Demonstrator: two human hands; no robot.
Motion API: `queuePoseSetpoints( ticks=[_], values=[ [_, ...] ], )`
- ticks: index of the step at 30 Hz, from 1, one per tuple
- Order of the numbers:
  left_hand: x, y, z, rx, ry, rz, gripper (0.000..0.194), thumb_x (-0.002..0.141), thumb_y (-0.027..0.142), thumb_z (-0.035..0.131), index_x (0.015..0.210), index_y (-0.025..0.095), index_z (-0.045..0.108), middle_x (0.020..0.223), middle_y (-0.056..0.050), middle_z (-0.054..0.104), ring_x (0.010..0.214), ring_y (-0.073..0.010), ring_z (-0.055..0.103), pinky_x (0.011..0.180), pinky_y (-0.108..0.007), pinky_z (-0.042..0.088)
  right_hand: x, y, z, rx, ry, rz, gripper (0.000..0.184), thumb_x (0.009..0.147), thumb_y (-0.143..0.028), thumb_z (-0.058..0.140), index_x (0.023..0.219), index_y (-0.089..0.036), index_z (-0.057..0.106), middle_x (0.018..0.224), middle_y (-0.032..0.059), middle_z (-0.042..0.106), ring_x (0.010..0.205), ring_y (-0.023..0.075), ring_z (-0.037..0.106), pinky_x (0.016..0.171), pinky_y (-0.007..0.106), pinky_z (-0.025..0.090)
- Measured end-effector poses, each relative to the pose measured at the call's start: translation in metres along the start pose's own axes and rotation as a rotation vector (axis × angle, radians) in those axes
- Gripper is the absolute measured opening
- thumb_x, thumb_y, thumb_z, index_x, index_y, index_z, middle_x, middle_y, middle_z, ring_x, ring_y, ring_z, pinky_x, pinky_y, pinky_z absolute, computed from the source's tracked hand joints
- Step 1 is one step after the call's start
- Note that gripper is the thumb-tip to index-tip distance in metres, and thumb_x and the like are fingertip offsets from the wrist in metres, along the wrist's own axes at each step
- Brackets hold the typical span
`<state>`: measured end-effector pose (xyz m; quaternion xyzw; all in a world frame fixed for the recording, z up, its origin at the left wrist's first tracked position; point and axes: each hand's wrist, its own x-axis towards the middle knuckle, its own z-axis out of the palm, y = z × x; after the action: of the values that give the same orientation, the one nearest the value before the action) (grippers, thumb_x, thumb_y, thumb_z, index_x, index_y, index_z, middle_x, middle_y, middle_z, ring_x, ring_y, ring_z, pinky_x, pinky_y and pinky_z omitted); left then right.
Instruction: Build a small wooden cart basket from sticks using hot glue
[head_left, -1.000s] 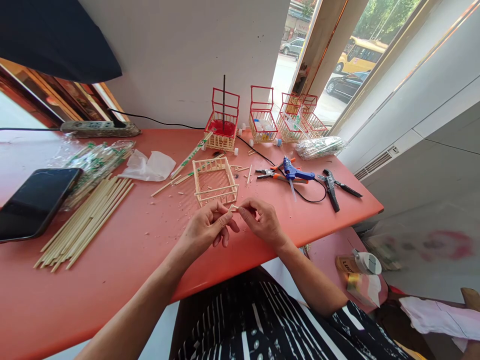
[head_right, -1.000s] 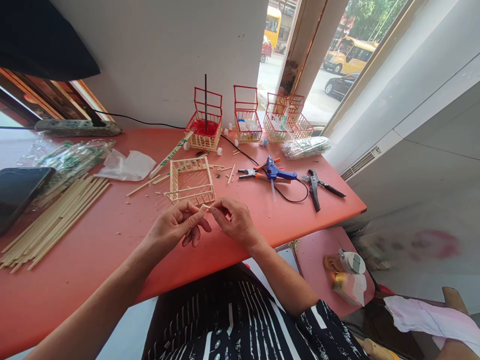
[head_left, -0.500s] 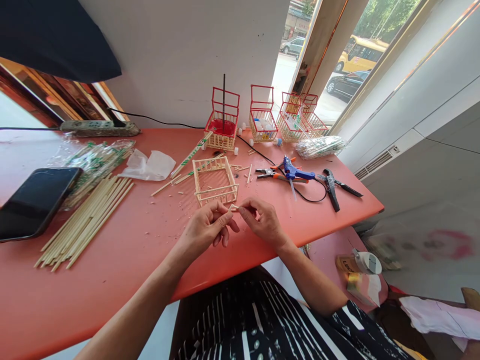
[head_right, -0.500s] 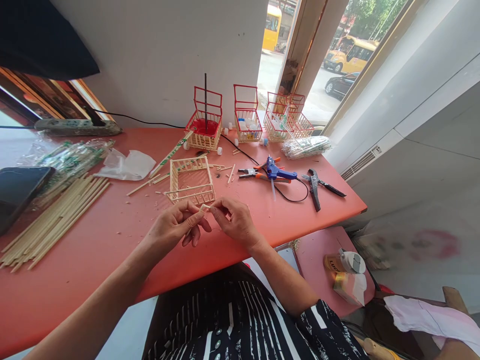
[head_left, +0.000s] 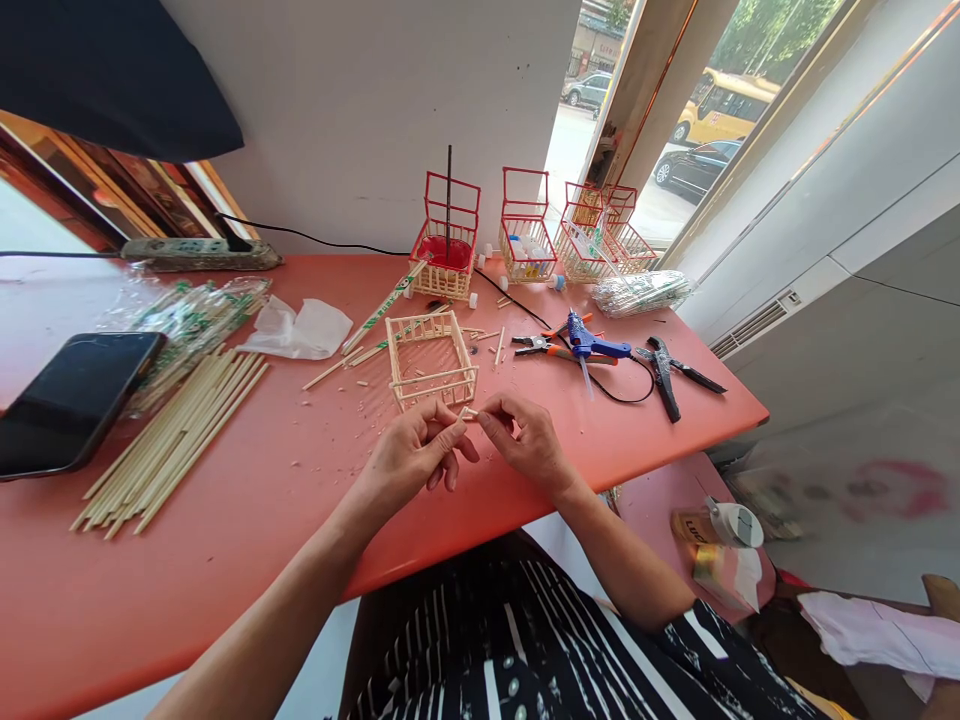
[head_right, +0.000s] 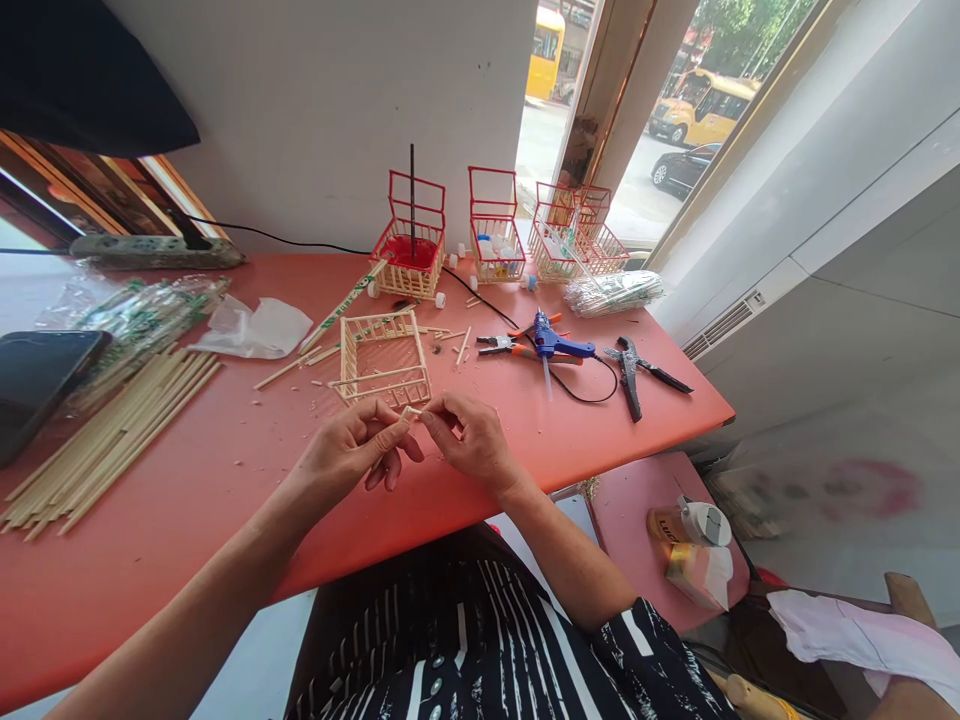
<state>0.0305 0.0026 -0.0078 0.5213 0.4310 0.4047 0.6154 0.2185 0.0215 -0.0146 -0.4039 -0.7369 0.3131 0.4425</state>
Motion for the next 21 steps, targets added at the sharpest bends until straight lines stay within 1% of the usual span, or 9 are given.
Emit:
queuePoseSetpoints(
  ticks=[11,17,21],
  values=[
    [-0.0001,0.0009,0.0003,-0.002,0.000,0.005,0.049,0.085,0.061,0.076,0.085,0.022,0.047,0.076,-0.009,0.080,0.039,-0.0136,0.062,0.036,-0.021,0.037,-0.0004,-0.0013,0.0000,-0.003,-0.009,0.036,0.021,0.098,-0.032,0.060,0.082,-0.020,0.065,0.073,-0.0018,0.062,0.065,0.0110,0.049,0.063,0.026,0.041],
    [-0.0005,-0.0002,-0.0001,-0.001,0.002,0.006,0.048,0.086,0.061,0.075,0.086,0.021,0.047,0.076,-0.009,0.081,0.039,-0.0132,0.062,0.036,-0.020,0.037,-0.0006,-0.0029,0.0002,0.026,0.004,0.006,0.020,0.098,-0.029,0.062,0.081,-0.020,0.064,0.071,-0.0030,0.060,0.064,0.0102,0.048,0.062,0.025,0.039],
    [-0.0005,0.0000,0.0001,-0.002,0.001,0.008,0.048,0.086,0.060,0.075,0.086,0.022,0.047,0.076,-0.009,0.080,0.039,-0.0131,0.062,0.035,-0.020,0.037,-0.0007,-0.0035,0.0003,0.025,0.007,0.018,0.022,0.099,-0.031,0.061,0.080,-0.020,0.064,0.071,-0.0027,0.060,0.064,0.0102,0.048,0.062,0.025,0.039]
  ],
)
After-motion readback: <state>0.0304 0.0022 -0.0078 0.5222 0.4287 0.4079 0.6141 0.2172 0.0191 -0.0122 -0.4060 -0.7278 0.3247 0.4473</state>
